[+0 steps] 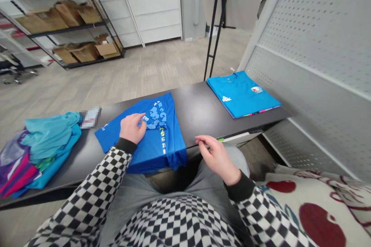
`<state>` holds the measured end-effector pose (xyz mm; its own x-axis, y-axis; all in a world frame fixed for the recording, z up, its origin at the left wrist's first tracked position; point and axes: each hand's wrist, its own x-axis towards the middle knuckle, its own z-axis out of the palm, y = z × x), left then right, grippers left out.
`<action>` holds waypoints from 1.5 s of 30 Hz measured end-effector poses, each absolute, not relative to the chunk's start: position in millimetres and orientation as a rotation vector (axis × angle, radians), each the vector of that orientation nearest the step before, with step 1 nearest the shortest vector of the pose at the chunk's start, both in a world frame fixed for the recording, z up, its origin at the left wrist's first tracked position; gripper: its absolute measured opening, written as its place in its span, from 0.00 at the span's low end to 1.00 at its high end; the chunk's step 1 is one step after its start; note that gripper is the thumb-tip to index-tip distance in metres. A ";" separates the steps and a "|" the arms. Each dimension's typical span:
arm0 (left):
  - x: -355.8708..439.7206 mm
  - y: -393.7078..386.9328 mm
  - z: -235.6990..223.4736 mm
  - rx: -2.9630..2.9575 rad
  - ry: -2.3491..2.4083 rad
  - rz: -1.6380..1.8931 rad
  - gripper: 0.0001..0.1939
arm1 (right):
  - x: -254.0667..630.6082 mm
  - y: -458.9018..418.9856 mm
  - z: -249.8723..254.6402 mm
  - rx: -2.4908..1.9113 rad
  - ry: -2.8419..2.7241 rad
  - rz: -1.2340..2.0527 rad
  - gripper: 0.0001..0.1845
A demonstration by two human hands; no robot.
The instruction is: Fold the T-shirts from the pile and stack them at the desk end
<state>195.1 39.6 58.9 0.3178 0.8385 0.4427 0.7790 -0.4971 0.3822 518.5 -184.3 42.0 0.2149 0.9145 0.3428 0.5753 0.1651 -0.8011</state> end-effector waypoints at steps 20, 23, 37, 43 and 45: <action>217.2 -182.4 -63.9 1.701 1.418 0.635 0.33 | 424.7 -13.3 97.6 -1.817 -2.200 0.285 0.18; 230.9 -175.7 -71.7 1.556 1.270 0.752 0.34 | 411.1 -18.7 91.7 -2.046 -2.196 0.272 0.24; 278.1 -152.3 -47.0 1.286 1.043 0.916 0.24 | 480.8 -149.1 44.7 -1.714 -1.335 0.536 0.19; 277.6 -155.8 -53.7 0.996 0.896 1.023 0.26 | 481.7 -196.0 -23.2 -1.519 -0.907 0.982 0.23; 281.6 -154.5 -51.7 0.868 0.847 1.024 0.30 | 479.2 -191.1 -27.8 -1.477 -0.856 1.041 0.23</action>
